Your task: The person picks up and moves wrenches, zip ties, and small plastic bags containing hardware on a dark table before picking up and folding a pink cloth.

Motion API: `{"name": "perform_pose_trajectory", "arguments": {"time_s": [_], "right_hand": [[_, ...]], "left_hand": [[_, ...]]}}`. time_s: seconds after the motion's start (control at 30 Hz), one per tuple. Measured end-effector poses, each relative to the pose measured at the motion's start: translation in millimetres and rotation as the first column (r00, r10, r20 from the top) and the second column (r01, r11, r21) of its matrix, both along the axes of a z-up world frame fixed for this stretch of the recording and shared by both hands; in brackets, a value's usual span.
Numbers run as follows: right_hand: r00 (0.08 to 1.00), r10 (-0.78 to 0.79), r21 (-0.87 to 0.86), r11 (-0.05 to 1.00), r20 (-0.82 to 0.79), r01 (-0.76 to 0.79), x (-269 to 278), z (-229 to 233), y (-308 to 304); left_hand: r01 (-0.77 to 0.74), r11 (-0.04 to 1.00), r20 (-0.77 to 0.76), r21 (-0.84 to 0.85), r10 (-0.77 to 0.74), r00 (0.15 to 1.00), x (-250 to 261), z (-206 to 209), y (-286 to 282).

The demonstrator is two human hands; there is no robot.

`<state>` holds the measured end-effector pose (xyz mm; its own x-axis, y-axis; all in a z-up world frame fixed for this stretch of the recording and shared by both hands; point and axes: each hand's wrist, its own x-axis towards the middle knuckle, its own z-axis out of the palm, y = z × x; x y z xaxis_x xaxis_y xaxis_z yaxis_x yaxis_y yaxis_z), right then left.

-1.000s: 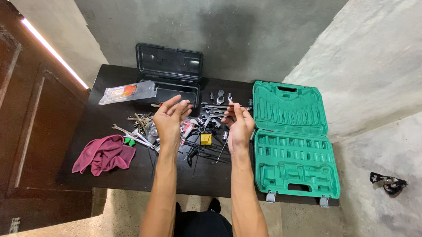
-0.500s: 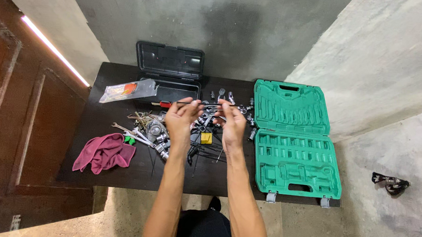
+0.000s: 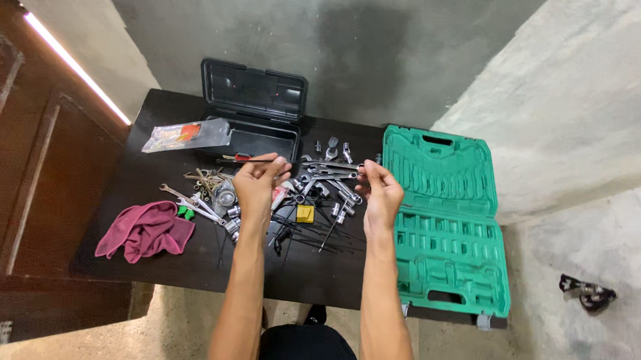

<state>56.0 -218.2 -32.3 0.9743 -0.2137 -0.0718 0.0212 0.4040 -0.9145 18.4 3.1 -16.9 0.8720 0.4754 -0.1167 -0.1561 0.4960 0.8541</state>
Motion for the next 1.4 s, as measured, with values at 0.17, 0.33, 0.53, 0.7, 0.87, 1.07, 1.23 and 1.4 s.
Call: {"name": "perform_pose_trajectory", "arguments": {"time_s": [0.17, 0.33, 0.53, 0.7, 0.87, 1.07, 1.23, 1.4], "right_hand": [[0.984, 0.156, -0.201, 0.97, 0.083, -0.136, 13, 0, 13], [0.9, 0.423, -0.353, 0.862, 0.107, -0.363, 34, 9, 44], [0.81, 0.576, -0.306, 0.795, 0.108, -0.524, 61, 10, 100], [0.816, 0.567, -0.37, 0.787, 0.118, -0.494, 84, -14, 152], [0.843, 0.537, -0.343, 0.799, 0.036, -0.495, 116, -31, 203], [0.92, 0.391, -0.278, 0.885, 0.009, -0.374, 152, -54, 231], [0.997, 0.063, -0.244, 0.969, 0.044, -0.051, 175, -80, 213], [0.999, -0.041, -0.199, 0.979, 0.018, 0.043, 184, -112, 213]], "left_hand": [[0.201, 0.959, -0.138, 0.198, -0.176, 0.975, 4, -13, -2], [0.398, 0.87, -0.129, 0.291, -0.377, 0.917, 9, -35, 8], [0.427, 0.703, -0.205, 0.568, -0.381, 0.901, 18, -41, 50], [0.484, 0.616, -0.281, 0.622, -0.401, 0.872, 33, -54, 107], [0.558, 0.546, -0.356, 0.625, -0.437, 0.826, 64, -80, 173], [0.556, 0.441, -0.354, 0.704, -0.461, 0.814, 117, -116, 241], [0.447, 0.103, -0.411, 0.888, -0.255, 0.875, 146, -133, 279], [0.649, -0.122, -0.661, 0.751, -0.146, 0.736, 172, -141, 278]]}}
